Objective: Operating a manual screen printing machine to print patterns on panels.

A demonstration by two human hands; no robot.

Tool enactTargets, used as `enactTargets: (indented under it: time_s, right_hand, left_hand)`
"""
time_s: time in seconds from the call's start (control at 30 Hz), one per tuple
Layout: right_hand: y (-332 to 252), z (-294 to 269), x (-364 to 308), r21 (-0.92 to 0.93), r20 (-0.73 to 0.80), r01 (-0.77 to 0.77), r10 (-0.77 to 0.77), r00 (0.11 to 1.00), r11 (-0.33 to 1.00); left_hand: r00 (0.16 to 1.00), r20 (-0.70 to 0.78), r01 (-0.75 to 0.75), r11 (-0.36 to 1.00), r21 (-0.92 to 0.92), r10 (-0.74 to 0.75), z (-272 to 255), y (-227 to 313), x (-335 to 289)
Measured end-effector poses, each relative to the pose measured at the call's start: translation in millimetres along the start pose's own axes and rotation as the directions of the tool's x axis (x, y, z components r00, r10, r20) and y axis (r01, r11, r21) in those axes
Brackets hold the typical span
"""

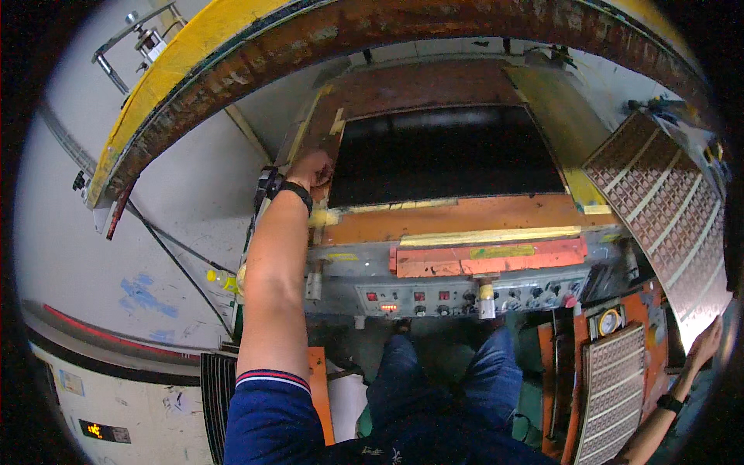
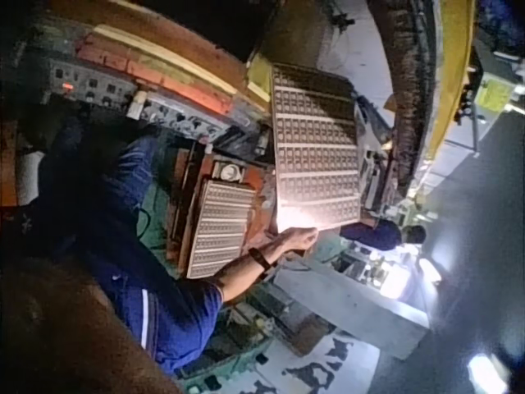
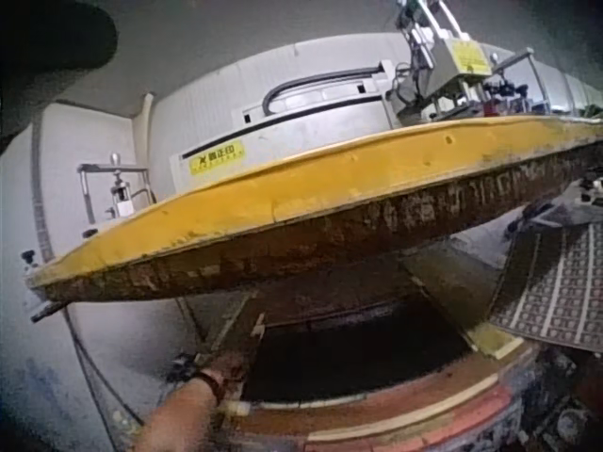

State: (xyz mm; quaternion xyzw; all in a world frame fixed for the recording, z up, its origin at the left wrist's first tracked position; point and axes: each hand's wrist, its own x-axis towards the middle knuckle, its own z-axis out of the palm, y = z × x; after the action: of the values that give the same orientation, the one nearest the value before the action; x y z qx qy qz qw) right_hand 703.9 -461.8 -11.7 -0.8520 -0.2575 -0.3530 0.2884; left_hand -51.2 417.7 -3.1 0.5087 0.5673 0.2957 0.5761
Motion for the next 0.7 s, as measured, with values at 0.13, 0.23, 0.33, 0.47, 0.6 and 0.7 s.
enactTargets:
  time_s: [0.13, 0.23, 0.33, 0.47, 0.6, 0.7]
  right_hand:
    - [-35, 1, -5, 0.547, 0.065, -0.326, 0.349, 0.935, 0.771]
    - [-53, 2, -5, 0.578, 0.047, -0.373, 0.426, 0.903, 0.726]
    - [-58, 0, -7, 0.622, 0.046, -0.395, 0.472, 0.881, 0.676]
    - [-50, -5, -10, -0.381, 0.005, 0.171, -0.183, 0.983, 0.909]
    - [-37, 6, -13, -0.073, -0.019, -0.084, 0.083, 0.996, 0.994]
    - [-25, 14, -10, 0.064, -0.03, -0.237, 0.24, 0.97, 0.969]
  left_hand:
    - [0.992, 0.04, -0.113, 0.99, -0.086, 0.117, -12, -28, 45]
    - [0.944, 0.214, -0.176, 0.932, -0.317, 0.251, -17, -37, 55]
    - [0.924, 0.133, -0.291, 0.886, -0.362, 0.358, -6, -34, 19]
    - [0.904, -0.309, -0.375, 0.895, -0.241, 0.296, 16, -38, -83]
    - [0.807, -0.335, -0.576, 0.773, -0.266, 0.486, 16, -51, -165]
    - [0.735, -0.434, -0.642, 0.741, -0.198, 0.52, 15, -57, -193]
